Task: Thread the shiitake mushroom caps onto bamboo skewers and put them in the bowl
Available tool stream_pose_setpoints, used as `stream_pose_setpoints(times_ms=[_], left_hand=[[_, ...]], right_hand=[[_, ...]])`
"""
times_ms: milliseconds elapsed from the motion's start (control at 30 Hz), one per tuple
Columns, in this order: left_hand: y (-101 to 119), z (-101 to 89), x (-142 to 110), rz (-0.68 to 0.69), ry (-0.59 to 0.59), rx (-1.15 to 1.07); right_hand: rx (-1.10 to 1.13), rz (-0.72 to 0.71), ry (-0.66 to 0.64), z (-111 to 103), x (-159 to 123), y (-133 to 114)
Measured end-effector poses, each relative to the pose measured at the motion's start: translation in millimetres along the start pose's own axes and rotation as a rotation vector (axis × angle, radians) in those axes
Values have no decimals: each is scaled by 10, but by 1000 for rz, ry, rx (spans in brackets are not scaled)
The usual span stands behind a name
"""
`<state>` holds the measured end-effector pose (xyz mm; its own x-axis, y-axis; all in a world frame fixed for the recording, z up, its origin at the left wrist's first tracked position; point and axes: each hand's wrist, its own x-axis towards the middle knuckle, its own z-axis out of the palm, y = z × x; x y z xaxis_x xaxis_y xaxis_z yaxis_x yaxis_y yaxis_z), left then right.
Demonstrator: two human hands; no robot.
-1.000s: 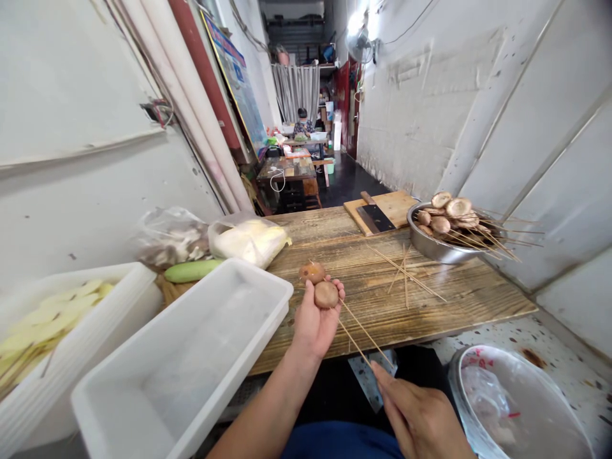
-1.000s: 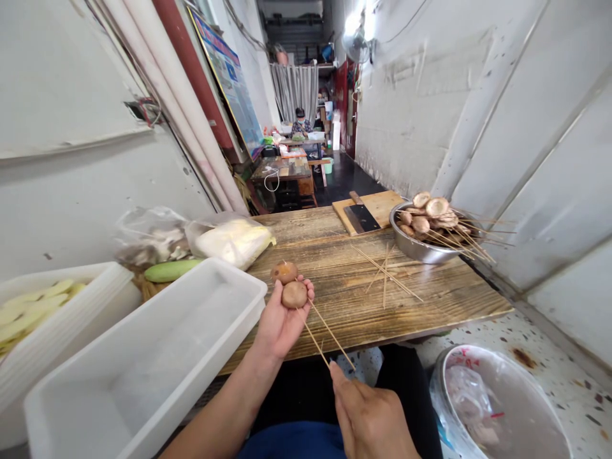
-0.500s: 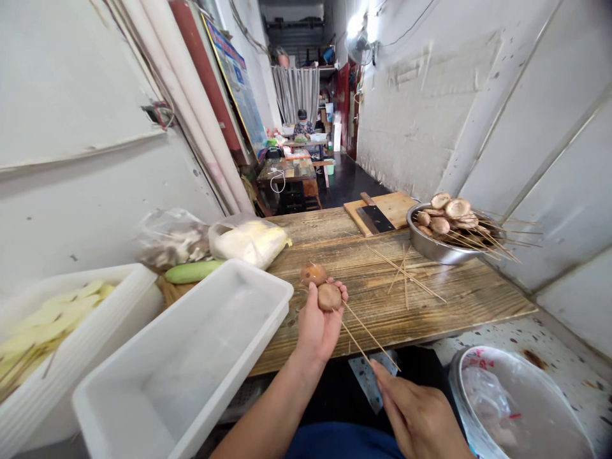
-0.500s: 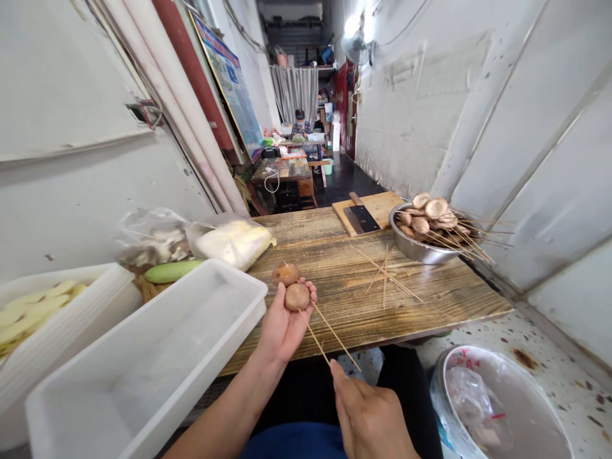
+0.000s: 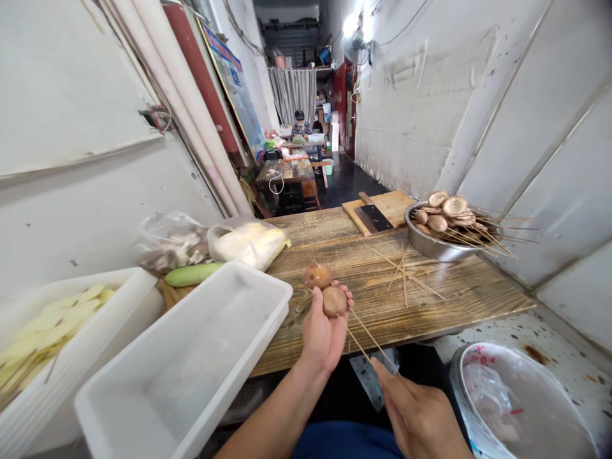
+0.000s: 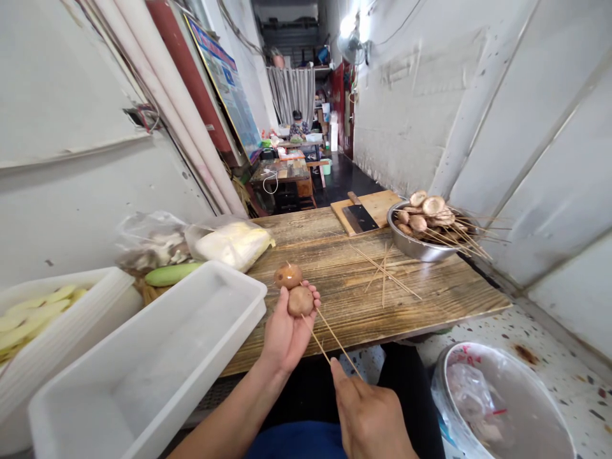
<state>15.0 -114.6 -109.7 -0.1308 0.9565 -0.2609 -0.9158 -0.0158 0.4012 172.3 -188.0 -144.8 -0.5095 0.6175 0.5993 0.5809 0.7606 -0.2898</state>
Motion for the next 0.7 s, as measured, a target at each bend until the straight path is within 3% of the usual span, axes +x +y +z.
stream_pose_setpoints(times_ms=[533, 700], left_hand=[[-104, 31, -118, -27, -61, -10], [-59, -62, -122, -60, -180, 119]], right_hand=[[-108, -40, 56, 81, 139, -86], [50, 95, 2, -17, 177, -32]])
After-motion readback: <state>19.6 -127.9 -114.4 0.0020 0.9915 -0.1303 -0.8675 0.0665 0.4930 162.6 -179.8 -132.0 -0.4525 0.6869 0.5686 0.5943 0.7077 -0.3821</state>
